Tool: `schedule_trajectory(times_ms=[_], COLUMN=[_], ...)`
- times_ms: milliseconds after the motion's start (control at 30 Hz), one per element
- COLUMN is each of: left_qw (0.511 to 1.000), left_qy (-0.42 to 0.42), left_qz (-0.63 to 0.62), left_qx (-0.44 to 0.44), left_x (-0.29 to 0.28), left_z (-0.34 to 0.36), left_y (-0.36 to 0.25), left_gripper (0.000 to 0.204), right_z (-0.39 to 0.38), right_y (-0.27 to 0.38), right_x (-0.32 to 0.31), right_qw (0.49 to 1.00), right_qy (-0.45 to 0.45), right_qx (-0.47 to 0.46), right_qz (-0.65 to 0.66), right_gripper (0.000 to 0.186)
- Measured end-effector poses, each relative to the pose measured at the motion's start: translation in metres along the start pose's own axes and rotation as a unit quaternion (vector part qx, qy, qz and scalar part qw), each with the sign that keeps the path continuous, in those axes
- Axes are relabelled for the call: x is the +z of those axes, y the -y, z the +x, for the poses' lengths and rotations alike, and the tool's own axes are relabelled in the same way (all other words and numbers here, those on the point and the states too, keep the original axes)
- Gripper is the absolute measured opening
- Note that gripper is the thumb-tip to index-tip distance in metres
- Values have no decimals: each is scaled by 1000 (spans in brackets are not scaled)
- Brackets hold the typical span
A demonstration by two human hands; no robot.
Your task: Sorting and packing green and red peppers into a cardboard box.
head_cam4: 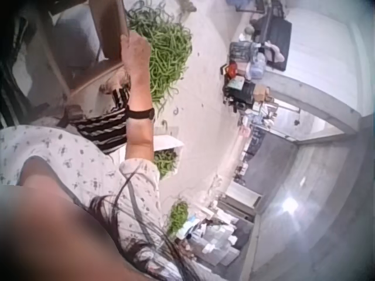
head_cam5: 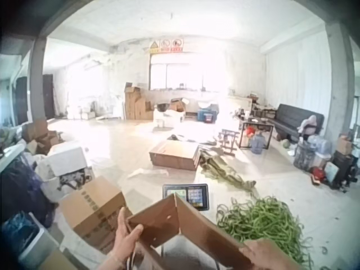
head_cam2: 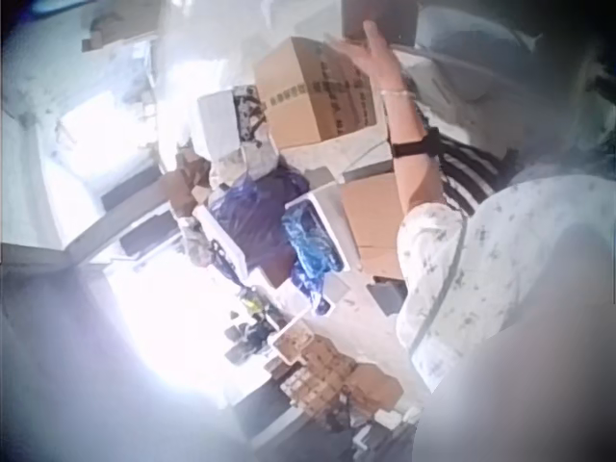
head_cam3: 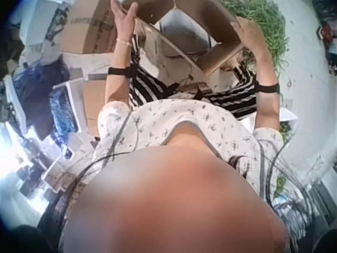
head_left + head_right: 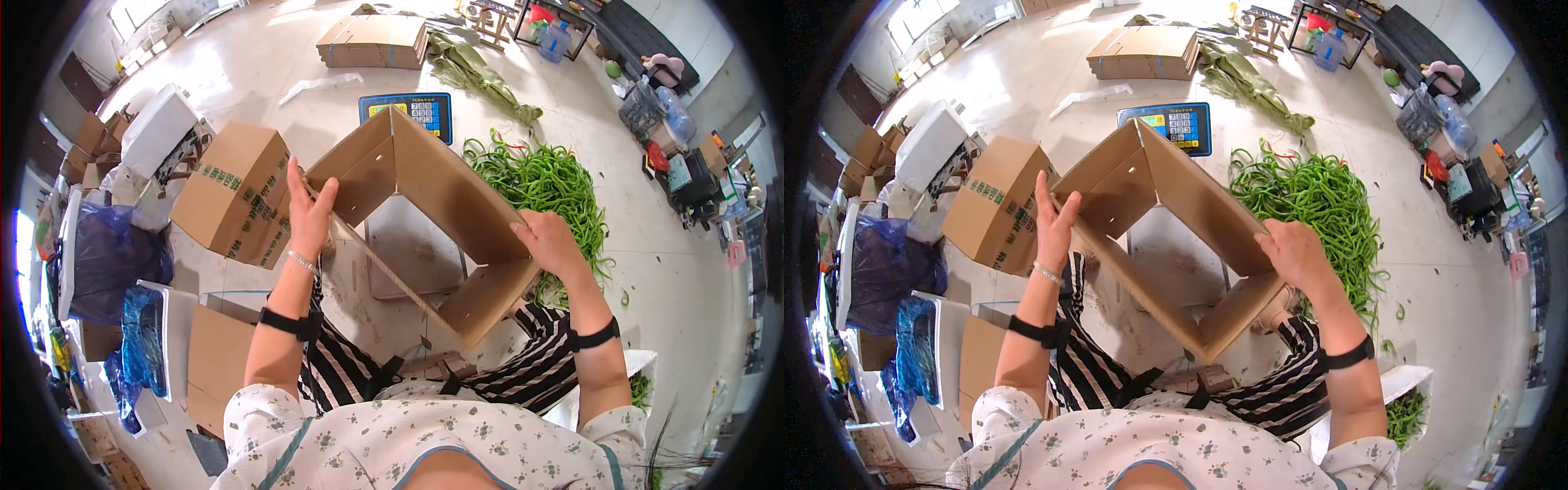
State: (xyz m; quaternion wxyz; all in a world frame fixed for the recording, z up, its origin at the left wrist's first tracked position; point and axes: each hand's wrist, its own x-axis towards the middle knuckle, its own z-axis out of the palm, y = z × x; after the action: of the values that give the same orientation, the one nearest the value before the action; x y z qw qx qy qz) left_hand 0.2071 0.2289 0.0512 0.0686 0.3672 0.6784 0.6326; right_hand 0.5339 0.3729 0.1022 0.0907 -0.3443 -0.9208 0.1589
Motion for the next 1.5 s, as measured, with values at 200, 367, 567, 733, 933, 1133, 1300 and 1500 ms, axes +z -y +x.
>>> schedule_trajectory(times_ms=[200, 367, 567, 733, 933, 1133, 1300, 1500], left_qw=[985, 839, 690, 629, 659, 655, 645, 650], left_qy=[138, 176, 495, 525, 517, 523, 535, 545], left_qz=[46, 448, 515, 565, 542, 545, 545, 529], left_qx=[-96, 252, 116, 97, 68, -28, 36, 41], left_x=[-2, 11, 35, 33, 61, 46, 27, 8], left_z=[19, 25, 70, 84, 67, 74, 72, 68], left_y=[10, -4, -30, -33, -32, -36, -28, -26], left_gripper=[44, 26, 30, 31, 34, 30, 28, 30], right_z=[18, 40, 58, 29, 17, 35, 3, 44], right_y=[-20, -32, -26, 18, 18, 10, 10, -5], right_x=[24, 37, 26, 30, 35, 38, 33, 55], right_qw=[999, 1000, 991, 921, 981, 981, 920, 945], right_qy=[-23, -7, -3, -315, -96, -81, -158, -110], right_qx=[27, 6, 48, -221, -162, -164, -331, -305], right_qz=[-1, -4, 124, 62, 55, 66, 139, 45], right_gripper=[24, 25, 27, 20, 40, 33, 20, 27])
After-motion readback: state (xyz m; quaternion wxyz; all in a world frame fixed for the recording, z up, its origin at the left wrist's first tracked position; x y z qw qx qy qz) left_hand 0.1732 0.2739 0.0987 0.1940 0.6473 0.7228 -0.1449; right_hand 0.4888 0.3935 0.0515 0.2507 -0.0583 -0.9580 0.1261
